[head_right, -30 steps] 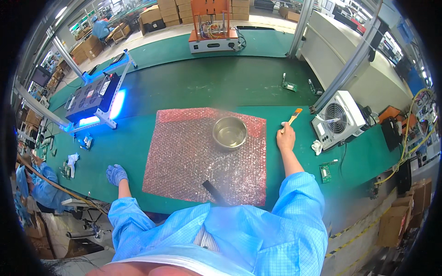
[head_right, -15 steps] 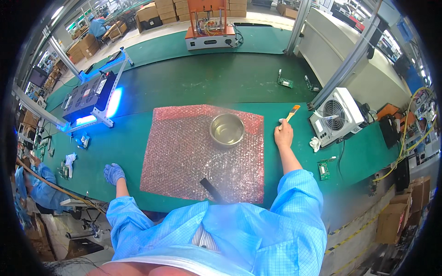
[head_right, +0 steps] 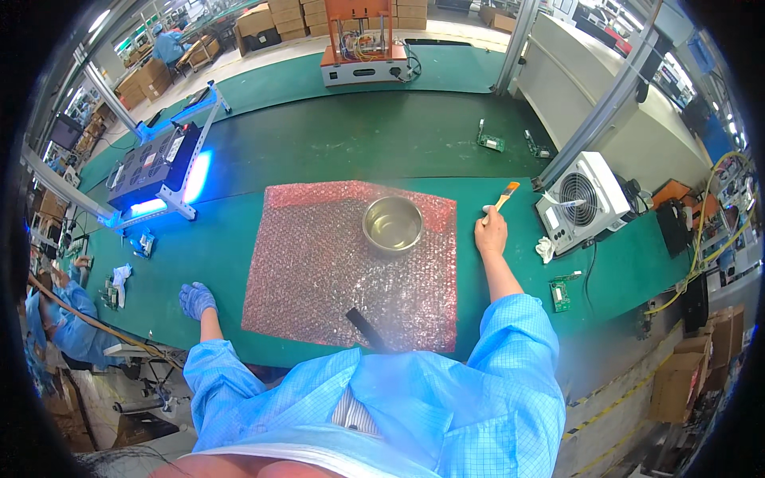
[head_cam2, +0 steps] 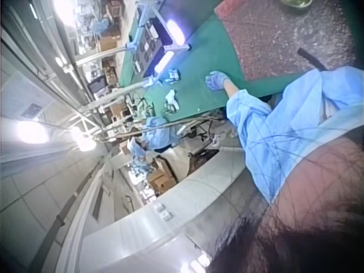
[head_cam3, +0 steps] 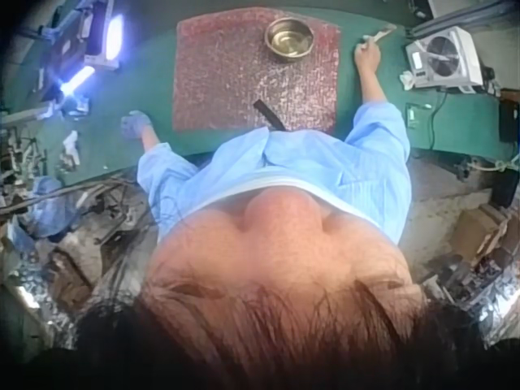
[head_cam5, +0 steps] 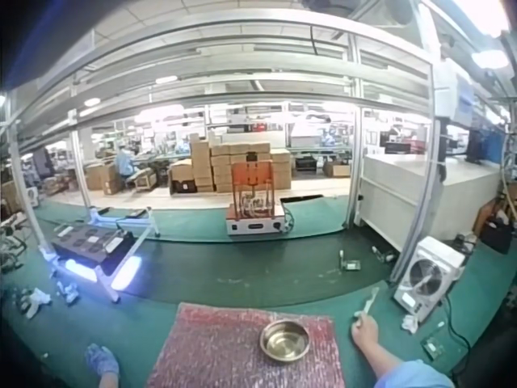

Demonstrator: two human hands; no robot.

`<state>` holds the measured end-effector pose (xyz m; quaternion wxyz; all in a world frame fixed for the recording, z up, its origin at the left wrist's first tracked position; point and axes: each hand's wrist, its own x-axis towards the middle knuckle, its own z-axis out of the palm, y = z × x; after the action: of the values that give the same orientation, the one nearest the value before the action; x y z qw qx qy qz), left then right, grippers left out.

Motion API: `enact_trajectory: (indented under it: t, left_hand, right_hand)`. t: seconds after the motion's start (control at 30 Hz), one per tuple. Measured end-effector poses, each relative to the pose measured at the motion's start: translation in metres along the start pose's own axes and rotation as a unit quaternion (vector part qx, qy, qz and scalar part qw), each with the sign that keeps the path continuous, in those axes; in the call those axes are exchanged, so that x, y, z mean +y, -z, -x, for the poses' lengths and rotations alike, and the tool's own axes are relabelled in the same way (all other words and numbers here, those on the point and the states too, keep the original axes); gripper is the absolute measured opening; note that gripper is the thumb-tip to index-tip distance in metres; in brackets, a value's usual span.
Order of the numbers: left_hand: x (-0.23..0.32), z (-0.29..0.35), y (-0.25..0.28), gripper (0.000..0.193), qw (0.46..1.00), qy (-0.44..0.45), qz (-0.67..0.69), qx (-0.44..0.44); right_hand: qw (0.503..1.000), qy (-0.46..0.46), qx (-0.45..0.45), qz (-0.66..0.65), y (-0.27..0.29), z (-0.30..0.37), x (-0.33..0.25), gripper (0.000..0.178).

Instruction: Apply a liquid coating to a printed circuit board using a small brush.

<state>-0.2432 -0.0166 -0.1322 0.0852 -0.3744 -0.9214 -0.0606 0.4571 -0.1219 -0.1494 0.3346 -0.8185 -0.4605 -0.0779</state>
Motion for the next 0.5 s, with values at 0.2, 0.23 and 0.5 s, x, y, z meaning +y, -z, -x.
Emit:
enact_trajectory:
  t: [0.2, 0.23, 0.5]
  left_hand:
    - [0.0003, -0.0001, -0.0009, 0.05, 1.0, -0.001, -0.003, 0.009]
    - [0.0004, -0.0001, -0.0001, 0.051, 1.0, -0.001, -0.002, 0.004]
    - [0.0008, 0.0039, 0.0, 0.045, 0.999, -0.009, 0.013, 0.05]
  right_hand:
    - [1.0, -0.005, 0.001, -0.003, 0.0018, 0.0004, -0.0023, 0.025]
    - [1.0, 0.002, 0.004, -0.001, 0.0021, 0.0004, -0.0027, 0.025]
    - [1.0, 0.004, 0.01, -0.007, 0.0029, 0.0001, -0.0039, 0.024]
